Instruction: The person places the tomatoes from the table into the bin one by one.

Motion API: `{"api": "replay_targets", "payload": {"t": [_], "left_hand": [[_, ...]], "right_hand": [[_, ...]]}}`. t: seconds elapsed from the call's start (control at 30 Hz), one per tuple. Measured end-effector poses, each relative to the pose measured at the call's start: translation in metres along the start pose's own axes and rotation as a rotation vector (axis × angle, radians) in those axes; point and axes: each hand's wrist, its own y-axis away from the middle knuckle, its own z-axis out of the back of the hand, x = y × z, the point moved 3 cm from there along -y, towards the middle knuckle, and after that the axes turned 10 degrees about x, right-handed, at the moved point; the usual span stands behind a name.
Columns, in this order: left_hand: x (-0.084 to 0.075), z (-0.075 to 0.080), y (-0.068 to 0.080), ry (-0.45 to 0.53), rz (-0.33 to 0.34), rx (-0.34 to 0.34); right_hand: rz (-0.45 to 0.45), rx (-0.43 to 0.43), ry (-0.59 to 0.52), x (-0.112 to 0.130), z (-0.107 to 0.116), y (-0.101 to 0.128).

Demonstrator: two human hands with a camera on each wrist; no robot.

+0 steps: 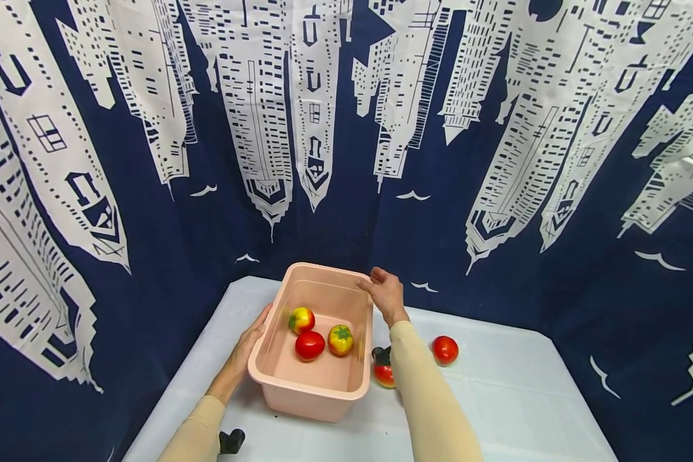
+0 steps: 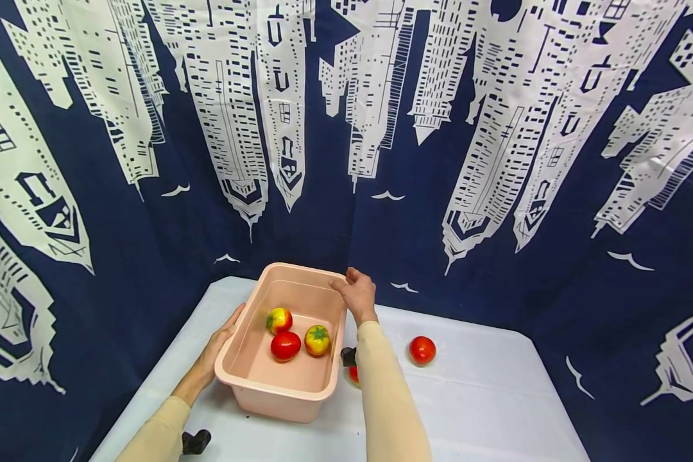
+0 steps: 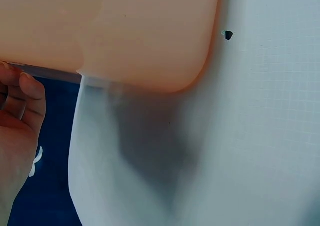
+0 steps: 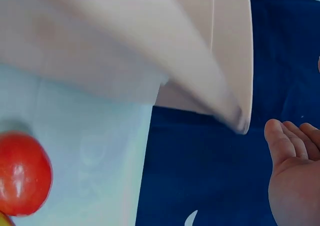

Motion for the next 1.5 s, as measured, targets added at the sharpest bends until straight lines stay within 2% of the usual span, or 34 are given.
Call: {"api": "replay_targets", "payload": {"t": [0.2, 0.53, 0.77, 1.0, 1.1, 1.27, 1.4, 1.5], "left_hand": [[0.000, 0.003, -0.003, 0.000, -0.045, 0.013], [0.000, 0.007, -0.005, 0.003, -0.047, 0.007], [0.001, 0.005, -0.005, 0.027, -0.055, 0.002], [0.004, 0.002, -0.003, 0.011, -0.029, 0.001], [0.005, 0.002, -0.001, 0.016, -0.025, -0.006], [0.004, 0.001, 0.001, 0.025, -0.026, -0.034], [0.002, 0.000, -0.001, 0.021, -0.034, -0.026], [0.001, 0.000, -0.002, 0.013, -0.048, -0.030]], "right_hand": [[-0.041, -0.020, 0.014, -0.007, 0.014, -0.003], [-0.107, -0.063, 0.005, -0.025, 0.039, -0.001], [-0.135, -0.116, 0.028, -0.056, 0.060, 0.004], [-0.173, -0.237, 0.000, -0.102, 0.092, 0.017], [-0.208, -0.284, 0.057, -0.117, 0.102, 0.025], [-0.241, -0.400, 0.239, -0.133, 0.118, 0.036], [-0.294, -0.498, 0.280, -0.146, 0.132, 0.044], [-0.323, -0.498, 0.312, -0.158, 0.136, 0.048]]}}
